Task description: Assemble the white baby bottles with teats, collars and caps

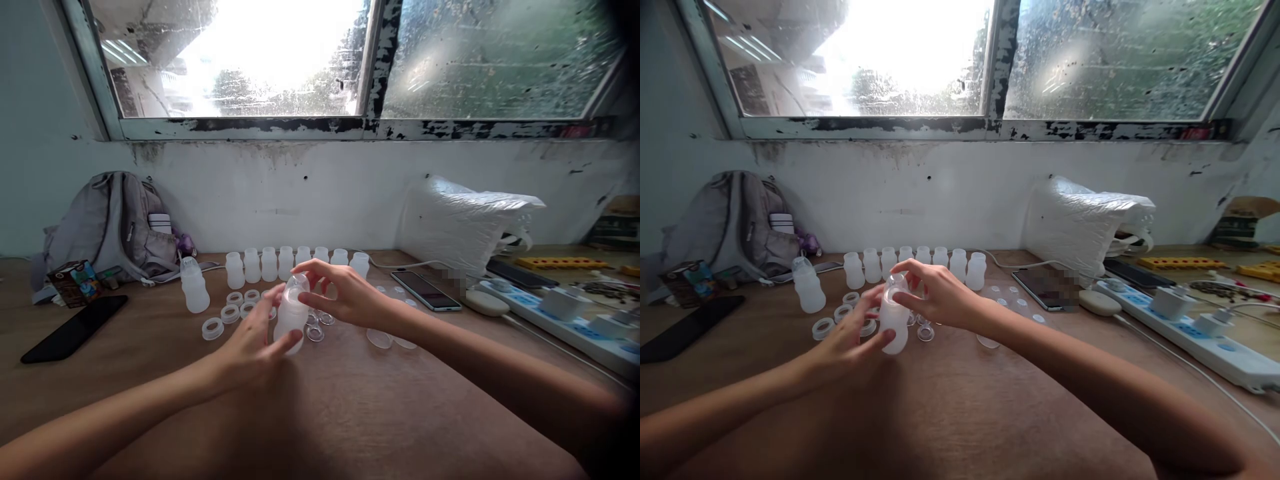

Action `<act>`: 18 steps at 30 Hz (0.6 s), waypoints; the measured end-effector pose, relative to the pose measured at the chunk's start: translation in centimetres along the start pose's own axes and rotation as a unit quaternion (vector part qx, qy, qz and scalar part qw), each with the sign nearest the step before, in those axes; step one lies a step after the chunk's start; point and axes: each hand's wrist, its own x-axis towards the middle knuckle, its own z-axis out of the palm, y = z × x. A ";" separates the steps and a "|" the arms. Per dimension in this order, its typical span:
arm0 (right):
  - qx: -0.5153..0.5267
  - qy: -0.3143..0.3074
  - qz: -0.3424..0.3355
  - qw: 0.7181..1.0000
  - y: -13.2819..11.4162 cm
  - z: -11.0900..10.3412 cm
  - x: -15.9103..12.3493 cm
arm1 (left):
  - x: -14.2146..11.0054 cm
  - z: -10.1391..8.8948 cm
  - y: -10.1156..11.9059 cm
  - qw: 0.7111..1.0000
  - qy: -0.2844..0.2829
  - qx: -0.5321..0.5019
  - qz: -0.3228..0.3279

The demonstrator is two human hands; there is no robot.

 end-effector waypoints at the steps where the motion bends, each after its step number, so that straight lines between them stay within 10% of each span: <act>1: -0.002 -0.003 0.001 1.000 0.2 0.1 0.1 | 0.6 -0.6 0.0 1.000 0.025 0.006 -0.004; 4: 0.008 -0.018 0.017 1.000 0.7 0.5 0.0 | 2.5 -2.7 0.3 0.997 0.053 0.060 0.009; 12: 0.108 0.016 0.041 0.993 1.0 -0.4 2.0 | 6.7 -7.2 2.6 0.979 -0.118 0.166 0.027; 18: 0.065 0.048 0.039 0.996 1.2 -0.7 2.0 | 6.6 -13.8 2.1 0.943 -0.124 0.274 -0.142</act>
